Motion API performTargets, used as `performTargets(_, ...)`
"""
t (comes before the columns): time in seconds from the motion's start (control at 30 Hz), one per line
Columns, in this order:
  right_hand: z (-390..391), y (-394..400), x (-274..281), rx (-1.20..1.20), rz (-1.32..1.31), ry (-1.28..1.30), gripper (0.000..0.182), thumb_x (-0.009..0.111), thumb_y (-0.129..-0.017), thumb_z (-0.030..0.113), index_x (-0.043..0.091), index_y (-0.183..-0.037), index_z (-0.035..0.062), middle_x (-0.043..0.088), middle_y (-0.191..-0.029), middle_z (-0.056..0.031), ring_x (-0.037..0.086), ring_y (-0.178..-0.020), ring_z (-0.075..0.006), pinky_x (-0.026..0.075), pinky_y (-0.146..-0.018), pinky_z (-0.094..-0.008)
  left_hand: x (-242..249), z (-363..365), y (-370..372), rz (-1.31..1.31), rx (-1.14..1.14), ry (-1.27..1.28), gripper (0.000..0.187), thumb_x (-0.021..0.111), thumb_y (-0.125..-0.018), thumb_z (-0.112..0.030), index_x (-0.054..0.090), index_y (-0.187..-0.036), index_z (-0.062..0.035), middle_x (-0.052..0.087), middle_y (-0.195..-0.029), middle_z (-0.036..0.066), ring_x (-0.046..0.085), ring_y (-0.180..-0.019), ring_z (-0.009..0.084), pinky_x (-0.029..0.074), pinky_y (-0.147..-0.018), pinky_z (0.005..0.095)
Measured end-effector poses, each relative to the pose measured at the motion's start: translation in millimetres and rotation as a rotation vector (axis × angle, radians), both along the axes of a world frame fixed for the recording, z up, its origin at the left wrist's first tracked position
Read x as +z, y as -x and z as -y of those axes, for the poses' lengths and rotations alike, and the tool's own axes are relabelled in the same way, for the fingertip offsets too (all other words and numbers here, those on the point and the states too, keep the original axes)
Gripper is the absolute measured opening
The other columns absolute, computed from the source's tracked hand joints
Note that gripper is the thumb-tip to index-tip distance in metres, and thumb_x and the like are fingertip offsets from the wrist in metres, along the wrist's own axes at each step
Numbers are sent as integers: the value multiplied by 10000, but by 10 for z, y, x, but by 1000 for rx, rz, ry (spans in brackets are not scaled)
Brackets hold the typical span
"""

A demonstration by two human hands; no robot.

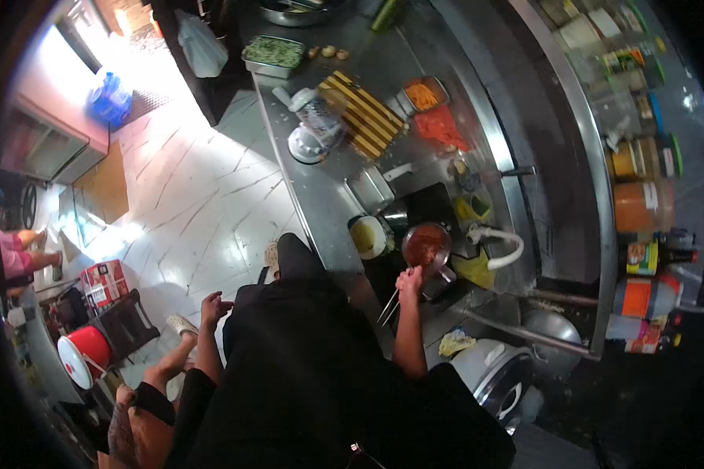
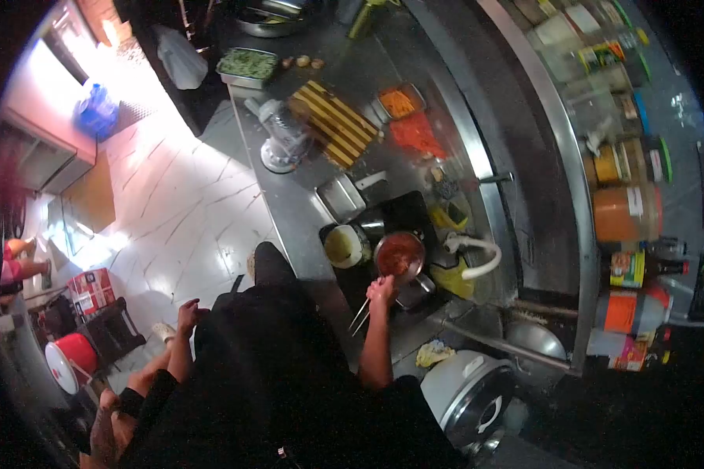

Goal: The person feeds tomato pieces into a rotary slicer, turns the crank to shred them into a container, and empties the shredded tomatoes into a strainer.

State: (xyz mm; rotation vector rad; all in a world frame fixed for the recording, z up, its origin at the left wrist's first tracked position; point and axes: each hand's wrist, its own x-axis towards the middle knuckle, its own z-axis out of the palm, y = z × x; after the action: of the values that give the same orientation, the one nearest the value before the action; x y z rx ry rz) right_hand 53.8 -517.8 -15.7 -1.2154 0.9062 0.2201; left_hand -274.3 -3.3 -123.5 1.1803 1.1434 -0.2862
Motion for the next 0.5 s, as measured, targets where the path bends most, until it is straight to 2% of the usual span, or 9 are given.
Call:
performTargets(0.07, -71, 60, -4, -53, -66, 54, 394, 463, -995, 406, 416, -689, 162, 361, -518, 3, 287, -362, -137, 217, -336, -275, -133, 93, 150, 10, 58, -29, 396, 420, -1061, -186, 508, -1390, 17, 756, -915, 201, 742, -789, 248, 567, -641, 332)
performTargets(0.17, -54, -62, -187, 57, 8, -67, 388, 459, -983, 427, 415, -688, 179, 354, -509, -1, 263, -347, -137, 188, -316, -283, -176, 309, 356, 27, 67, -65, 378, 476, -1035, -168, 558, -1349, 26, 749, -902, 175, 725, -802, 231, 568, -666, 339)
performTargets(0.2, -27, -65, -251, 100, 58, -32, 370, 444, -976, 407, 412, -686, 180, 354, -512, -2, 272, -348, -134, 192, -314, -284, -443, 274, 570, 107, -131, -162, 345, 554, -1005, -177, 646, -1257, 40, 743, -901, 128, 690, -800, 186, 555, -688, 331)
performTargets(0.3, -184, -2, 23, -31, -81, -45, 347, 421, -982, 355, 411, -684, 178, 351, -521, 6, 280, -369, -125, 206, -331, -282, -552, 376, 738, 53, -87, -64, 312, 609, -980, -193, 712, -1154, 45, 733, -926, 86, 658, -804, 147, 535, -712, 316)
performTargets(0.33, -171, -41, -13, -31, -112, -43, 333, 416, -974, 340, 412, -683, 181, 350, -520, 8, 280, -369, -125, 205, -332, -281, -611, 487, 640, -87, -38, -81, 308, 615, -980, -200, 725, -1118, 51, 733, -950, 82, 654, -822, 130, 532, -729, 307)
performTargets(0.43, 85, -211, -398, 73, -100, -109, 361, 440, -963, 407, 411, -676, 190, 348, -515, 5, 265, -349, -140, 194, -320, -290, -333, 533, 418, 54, 99, -35, 304, 623, -974, -204, 732, -1111, 44, 735, -939, 73, 654, -836, 130, 533, -754, 309)
performTargets(0.47, -31, -140, -316, 88, 8, -13, 397, 444, -970, 436, 395, -658, 195, 336, -515, 6, 252, -348, -149, 191, -316, -298, -304, 510, 381, 39, -13, -108, 319, 618, -978, -227, 729, -1124, 34, 733, -921, 68, 649, -821, 136, 521, -726, 303)
performTargets(0.5, -143, -200, -142, -30, -164, 22, 390, 432, -997, 420, 395, -676, 202, 323, -518, 12, 255, -361, -147, 199, -323, -298, -502, 443, 502, 65, -97, -164, 321, 611, -983, -233, 729, -1124, 29, 730, -918, 67, 645, -814, 134, 513, -714, 298)
